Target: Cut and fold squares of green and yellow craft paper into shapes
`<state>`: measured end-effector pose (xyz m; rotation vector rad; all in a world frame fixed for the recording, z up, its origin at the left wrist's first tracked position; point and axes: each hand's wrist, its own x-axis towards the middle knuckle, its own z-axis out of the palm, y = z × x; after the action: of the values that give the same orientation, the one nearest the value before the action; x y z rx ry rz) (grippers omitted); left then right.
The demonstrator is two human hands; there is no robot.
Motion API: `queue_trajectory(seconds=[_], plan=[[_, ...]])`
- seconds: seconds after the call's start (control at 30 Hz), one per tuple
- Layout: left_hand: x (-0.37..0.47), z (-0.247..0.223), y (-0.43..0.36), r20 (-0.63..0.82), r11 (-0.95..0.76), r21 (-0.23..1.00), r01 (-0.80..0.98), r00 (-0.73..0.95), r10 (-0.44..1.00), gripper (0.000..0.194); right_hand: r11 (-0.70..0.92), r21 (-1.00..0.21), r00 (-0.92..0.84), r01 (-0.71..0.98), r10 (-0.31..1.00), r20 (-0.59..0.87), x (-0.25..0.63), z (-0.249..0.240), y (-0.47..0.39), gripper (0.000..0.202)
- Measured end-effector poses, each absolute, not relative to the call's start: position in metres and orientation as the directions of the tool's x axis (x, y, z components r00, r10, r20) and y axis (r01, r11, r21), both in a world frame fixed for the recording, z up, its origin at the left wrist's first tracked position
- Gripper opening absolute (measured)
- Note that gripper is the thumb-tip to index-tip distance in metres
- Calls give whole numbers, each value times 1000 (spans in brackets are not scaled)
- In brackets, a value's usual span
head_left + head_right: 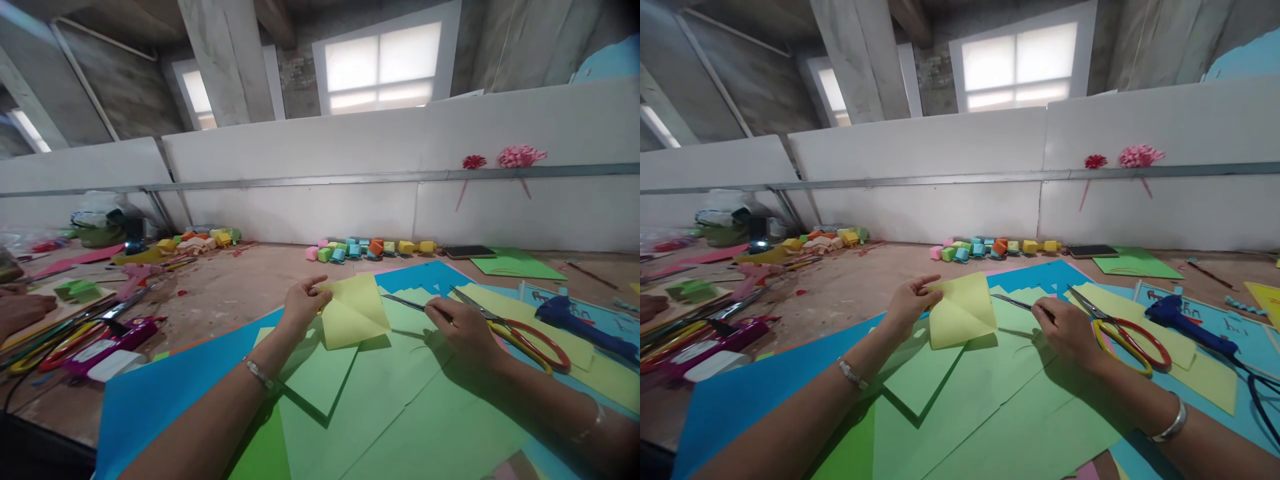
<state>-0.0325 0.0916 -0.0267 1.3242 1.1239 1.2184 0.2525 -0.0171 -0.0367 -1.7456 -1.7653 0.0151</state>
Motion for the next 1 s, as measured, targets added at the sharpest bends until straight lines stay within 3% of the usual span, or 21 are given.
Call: queue_trajectory(seconds=[0.33,0.8,1.0], plan=[[-32,-30,94,86,-87,996,17,67,994,76,309,-399,-68,863,855,515,258,-42,-13,28],[-29,-21,88,85,-85,996,-4,30,996,76,255,-354,-22,900,837,546,261,-45,-14,28],[-31,-21,89,74,-74,997,12,38,997,76,306,-305,-107,902,843,528,257,-44,-16,28]])
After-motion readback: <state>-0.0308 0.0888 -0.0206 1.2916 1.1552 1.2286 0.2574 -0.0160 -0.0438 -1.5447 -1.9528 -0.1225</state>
